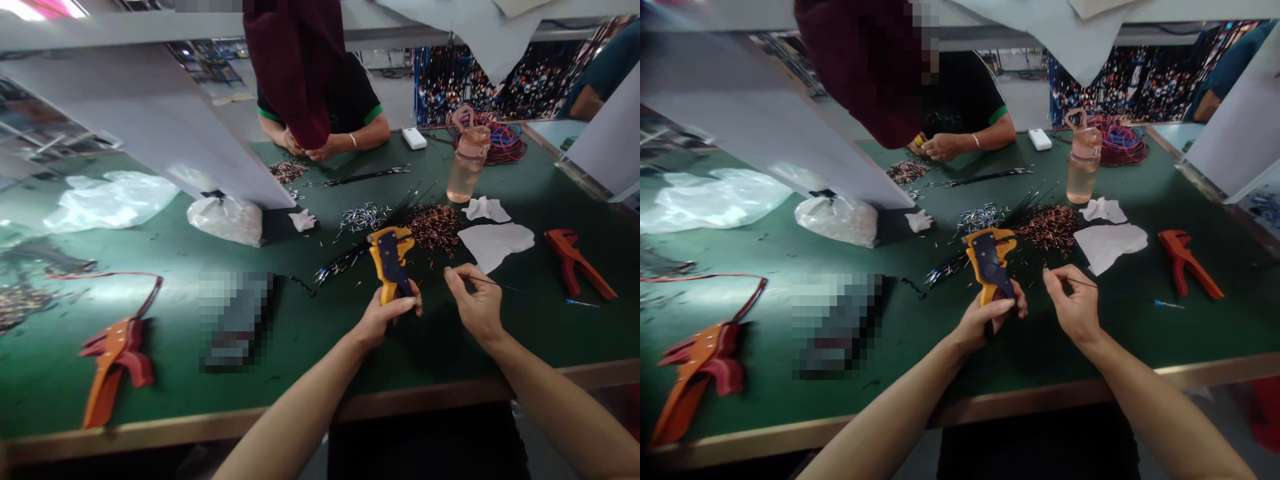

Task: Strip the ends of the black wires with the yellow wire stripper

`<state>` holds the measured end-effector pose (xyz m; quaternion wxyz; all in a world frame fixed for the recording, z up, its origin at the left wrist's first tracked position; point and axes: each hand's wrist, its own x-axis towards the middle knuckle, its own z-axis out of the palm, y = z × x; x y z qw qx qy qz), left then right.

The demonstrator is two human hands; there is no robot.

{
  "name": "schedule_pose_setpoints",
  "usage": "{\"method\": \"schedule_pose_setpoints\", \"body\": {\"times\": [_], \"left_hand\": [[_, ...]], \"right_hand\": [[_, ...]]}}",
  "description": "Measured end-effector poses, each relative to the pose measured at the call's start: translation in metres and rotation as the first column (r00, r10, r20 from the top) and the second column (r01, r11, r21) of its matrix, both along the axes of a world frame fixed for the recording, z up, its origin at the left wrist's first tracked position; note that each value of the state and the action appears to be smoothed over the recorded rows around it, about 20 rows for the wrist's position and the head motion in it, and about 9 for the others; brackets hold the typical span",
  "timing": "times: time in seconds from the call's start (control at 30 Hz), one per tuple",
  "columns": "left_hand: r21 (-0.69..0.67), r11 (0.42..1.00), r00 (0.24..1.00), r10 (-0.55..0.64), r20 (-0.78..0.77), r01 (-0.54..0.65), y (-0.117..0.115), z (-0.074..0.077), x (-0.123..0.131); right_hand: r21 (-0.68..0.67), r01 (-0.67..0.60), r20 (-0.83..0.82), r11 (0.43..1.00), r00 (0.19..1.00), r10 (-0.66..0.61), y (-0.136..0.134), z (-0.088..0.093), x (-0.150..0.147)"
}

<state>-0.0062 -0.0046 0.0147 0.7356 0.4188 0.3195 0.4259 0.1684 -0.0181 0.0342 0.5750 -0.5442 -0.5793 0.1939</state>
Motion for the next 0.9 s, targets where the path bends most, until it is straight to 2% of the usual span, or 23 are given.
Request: {"method": "schedule_pose_setpoints", "body": {"times": [0.07,0.17,0.3,0.43,0.77,0.9], "left_hand": [[0.009,1.000,0.994,-0.009,0.109,0.008,0.002,0.000,-0.002],[0.038,0.999,0.986,-0.044,0.160,0.038,0.001,-0.001,-0.005],[0.044,0.994,0.988,-0.104,0.112,0.099,0.000,-0.002,-0.008],[0.026,0.995,0.993,-0.099,0.064,0.097,0.002,-0.003,-0.008],[0.012,0.995,0.995,-0.102,-0.010,0.102,0.002,-0.001,-0.008],[0.000,0.998,0.998,-0.069,-0.002,0.069,0.002,-0.001,-0.009]], "right_hand": [[-0.029,-0.003,-0.024,1.000,1.000,0.002,0.002,-0.002,0.000],[-0.079,-0.046,-0.038,0.996,0.998,0.043,0.004,-0.007,-0.002],[-0.125,-0.122,0.004,0.985,0.992,0.123,0.004,-0.013,-0.004],[-0.139,-0.151,0.019,0.979,0.988,0.155,0.004,-0.014,-0.003],[-0.187,-0.170,0.010,0.967,0.984,0.175,0.005,-0.015,0.000],[-0.184,-0.176,0.006,0.967,0.984,0.181,0.008,-0.011,0.006]]}}
